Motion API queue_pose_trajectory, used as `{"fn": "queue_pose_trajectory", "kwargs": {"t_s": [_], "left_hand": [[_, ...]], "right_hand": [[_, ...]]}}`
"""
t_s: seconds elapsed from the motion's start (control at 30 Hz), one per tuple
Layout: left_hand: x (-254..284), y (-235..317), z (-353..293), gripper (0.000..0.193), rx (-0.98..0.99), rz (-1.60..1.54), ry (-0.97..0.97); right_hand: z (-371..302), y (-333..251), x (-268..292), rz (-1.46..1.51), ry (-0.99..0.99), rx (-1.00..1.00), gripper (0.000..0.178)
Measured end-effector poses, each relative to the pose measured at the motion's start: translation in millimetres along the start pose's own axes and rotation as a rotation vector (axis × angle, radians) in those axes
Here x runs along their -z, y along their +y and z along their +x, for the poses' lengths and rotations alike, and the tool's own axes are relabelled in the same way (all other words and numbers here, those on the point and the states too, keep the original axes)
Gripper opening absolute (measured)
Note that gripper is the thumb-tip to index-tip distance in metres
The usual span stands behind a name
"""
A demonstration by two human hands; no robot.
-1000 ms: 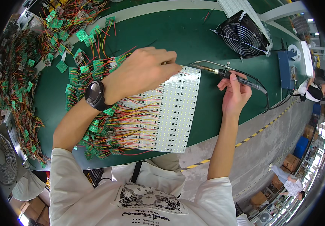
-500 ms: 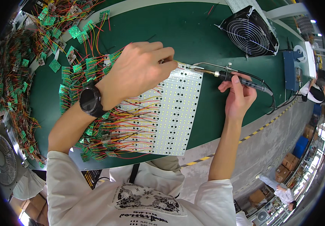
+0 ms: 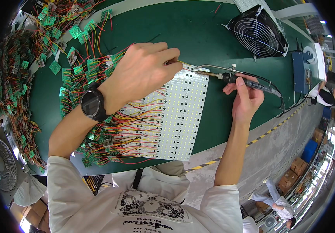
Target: The person solders individual wires and green circuit board components to a large array of LED strips. This is done using a soldering iron.
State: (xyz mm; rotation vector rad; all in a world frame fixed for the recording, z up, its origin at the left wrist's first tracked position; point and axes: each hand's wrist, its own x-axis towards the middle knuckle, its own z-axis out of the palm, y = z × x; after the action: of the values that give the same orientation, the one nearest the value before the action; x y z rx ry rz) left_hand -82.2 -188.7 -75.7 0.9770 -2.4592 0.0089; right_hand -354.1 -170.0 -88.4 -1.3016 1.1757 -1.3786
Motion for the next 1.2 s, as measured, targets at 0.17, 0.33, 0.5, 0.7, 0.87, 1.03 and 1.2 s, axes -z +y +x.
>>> {"fn": "queue_pose_trajectory", "kwargs": {"t_s": [0.17, 0.33, 0.5, 0.7, 0.87, 1.03, 1.2], "left_hand": [[0.5, 0.6, -0.1, 0.008, 0.003, -0.003, -0.004], [0.8, 0.0, -0.4, 0.007, -0.006, -0.014, -0.023], [0.4, 0.6, -0.4, 0.007, -0.002, 0.006, -0.03], [-0.3, 1.4, -0.6, 0.007, 0.002, 0.002, -0.022], [0.9, 1.0, -1.2, 0.008, 0.003, -0.001, -0.024], [2.3, 1.0, -0.3, 0.008, 0.003, 0.007, -0.009], [3.2, -0.5, -2.3, 0.007, -0.018, -0.016, 0.053]], "right_hand": [[-0.3, -0.1, -0.2, -0.013, 0.002, -0.001, 0.02], [-0.1, 0.7, 0.1, -0.016, -0.002, -0.003, 0.02], [-0.3, 1.2, 1.0, -0.015, 0.002, -0.004, 0.02], [-0.6, 3.1, 2.7, -0.002, 0.012, 0.003, 0.021], [-0.5, 2.1, 1.5, 0.006, 0.046, -0.003, 0.022], [1.6, 0.2, 1.1, 0.054, 0.046, 0.001, 0.022], [1.9, 0.8, 0.3, 0.076, 0.069, -0.016, 0.02]]}}
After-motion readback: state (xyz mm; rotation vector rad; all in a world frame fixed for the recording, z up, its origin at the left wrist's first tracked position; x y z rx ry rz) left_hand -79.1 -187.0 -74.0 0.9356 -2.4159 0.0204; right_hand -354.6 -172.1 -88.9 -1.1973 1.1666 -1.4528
